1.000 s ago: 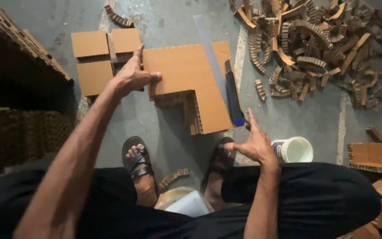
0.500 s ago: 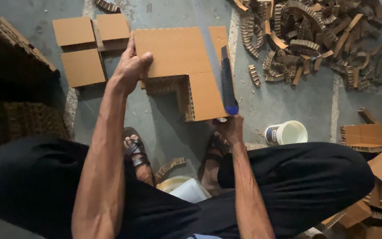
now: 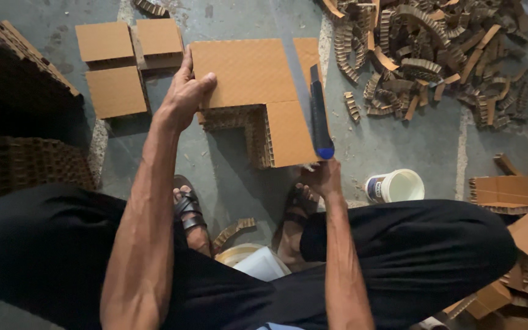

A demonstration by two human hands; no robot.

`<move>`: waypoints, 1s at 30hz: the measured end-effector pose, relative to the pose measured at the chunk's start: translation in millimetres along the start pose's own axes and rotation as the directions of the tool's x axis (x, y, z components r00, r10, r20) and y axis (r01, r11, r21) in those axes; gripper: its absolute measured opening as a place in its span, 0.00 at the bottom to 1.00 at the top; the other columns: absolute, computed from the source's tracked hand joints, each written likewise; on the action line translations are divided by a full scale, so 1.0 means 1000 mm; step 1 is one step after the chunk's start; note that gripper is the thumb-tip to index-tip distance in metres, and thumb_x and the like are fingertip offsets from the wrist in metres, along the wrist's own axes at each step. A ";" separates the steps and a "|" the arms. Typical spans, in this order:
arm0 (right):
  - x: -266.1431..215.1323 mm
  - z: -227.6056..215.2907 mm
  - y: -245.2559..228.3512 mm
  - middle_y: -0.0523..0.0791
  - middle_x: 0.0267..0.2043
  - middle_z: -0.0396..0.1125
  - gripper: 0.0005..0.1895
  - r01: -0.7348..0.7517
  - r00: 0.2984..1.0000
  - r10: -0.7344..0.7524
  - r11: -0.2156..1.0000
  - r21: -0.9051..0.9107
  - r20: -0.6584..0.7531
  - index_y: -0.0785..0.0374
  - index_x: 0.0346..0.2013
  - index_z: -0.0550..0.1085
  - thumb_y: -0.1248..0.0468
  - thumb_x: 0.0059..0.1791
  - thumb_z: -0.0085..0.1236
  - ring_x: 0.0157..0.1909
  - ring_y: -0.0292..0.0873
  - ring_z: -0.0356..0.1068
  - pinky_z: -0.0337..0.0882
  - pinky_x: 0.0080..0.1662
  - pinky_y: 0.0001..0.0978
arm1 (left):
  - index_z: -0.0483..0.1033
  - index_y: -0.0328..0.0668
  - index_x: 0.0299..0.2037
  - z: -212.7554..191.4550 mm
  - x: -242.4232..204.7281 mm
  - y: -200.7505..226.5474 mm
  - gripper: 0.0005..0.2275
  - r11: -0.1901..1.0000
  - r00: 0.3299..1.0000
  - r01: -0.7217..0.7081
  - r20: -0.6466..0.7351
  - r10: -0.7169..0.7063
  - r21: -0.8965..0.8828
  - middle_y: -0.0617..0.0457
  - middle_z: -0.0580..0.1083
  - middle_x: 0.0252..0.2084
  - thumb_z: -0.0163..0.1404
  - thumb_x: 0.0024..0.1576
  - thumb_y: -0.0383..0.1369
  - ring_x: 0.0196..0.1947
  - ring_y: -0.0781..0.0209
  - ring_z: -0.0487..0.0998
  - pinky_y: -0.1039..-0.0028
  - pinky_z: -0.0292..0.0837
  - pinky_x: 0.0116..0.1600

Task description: The person sits on the floor and uses a metal ruler and a utility knife to cut corrugated cardboard sheets into smaller rectangular pieces. They repeatedly measure, score, and snap the cardboard, then separate the cut pieces and set them aside.

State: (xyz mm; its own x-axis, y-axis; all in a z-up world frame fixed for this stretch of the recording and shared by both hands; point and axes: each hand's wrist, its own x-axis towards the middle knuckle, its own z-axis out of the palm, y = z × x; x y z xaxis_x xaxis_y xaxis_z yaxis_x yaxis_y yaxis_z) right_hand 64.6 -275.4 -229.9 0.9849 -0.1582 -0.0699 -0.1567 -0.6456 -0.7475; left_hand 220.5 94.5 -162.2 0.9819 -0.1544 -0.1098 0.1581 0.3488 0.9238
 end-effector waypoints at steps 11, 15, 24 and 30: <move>0.026 -0.068 -0.147 0.53 0.46 0.74 0.21 0.070 0.949 -0.128 0.977 -0.201 -0.289 0.66 0.53 0.77 0.55 0.51 0.60 0.41 0.47 0.75 0.76 0.40 0.38 | 0.37 0.38 0.76 0.071 -0.002 0.093 0.71 -0.033 0.974 -0.183 0.176 -0.140 0.983 0.32 0.35 0.77 0.70 0.25 0.62 0.77 0.32 0.31 0.40 0.25 0.75; 0.035 -0.055 -0.177 0.55 0.43 0.69 0.24 0.306 0.894 -0.413 0.847 -0.435 -0.173 0.71 0.52 0.77 0.55 0.49 0.61 0.42 0.52 0.72 0.75 0.43 0.43 | 0.45 0.34 0.74 0.072 -0.013 0.093 0.67 -0.047 0.975 -0.216 0.213 -0.064 0.975 0.35 0.52 0.72 0.68 0.27 0.63 0.75 0.35 0.44 0.36 0.31 0.74; 0.050 -0.063 -0.211 0.56 0.44 0.71 0.26 0.286 0.908 -0.373 0.885 -0.368 -0.191 0.74 0.68 0.65 0.65 0.56 0.41 0.40 0.52 0.74 0.75 0.39 0.41 | 0.53 0.36 0.71 0.055 -0.004 0.064 0.62 -0.020 0.948 -0.293 0.294 0.124 0.956 0.36 0.59 0.66 0.70 0.25 0.58 0.69 0.36 0.54 0.41 0.49 0.67; 0.072 -0.019 -0.269 0.60 0.36 0.74 0.27 0.421 0.888 -0.460 0.833 -0.360 -0.026 0.70 0.63 0.72 0.65 0.49 0.51 0.35 0.52 0.78 0.76 0.40 0.41 | 0.55 0.39 0.71 0.052 0.000 0.054 0.63 0.006 0.946 -0.289 0.284 0.158 0.957 0.38 0.60 0.65 0.70 0.22 0.58 0.69 0.38 0.55 0.42 0.48 0.68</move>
State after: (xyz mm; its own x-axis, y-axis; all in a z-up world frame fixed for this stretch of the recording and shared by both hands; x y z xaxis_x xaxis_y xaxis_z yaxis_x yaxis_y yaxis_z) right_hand 176.0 -127.4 -21.2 0.9445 0.1369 0.2986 0.2574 -0.8732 -0.4137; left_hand 223.9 64.9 -93.0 0.9238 -0.3538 0.1466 -0.3827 -0.8383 0.3883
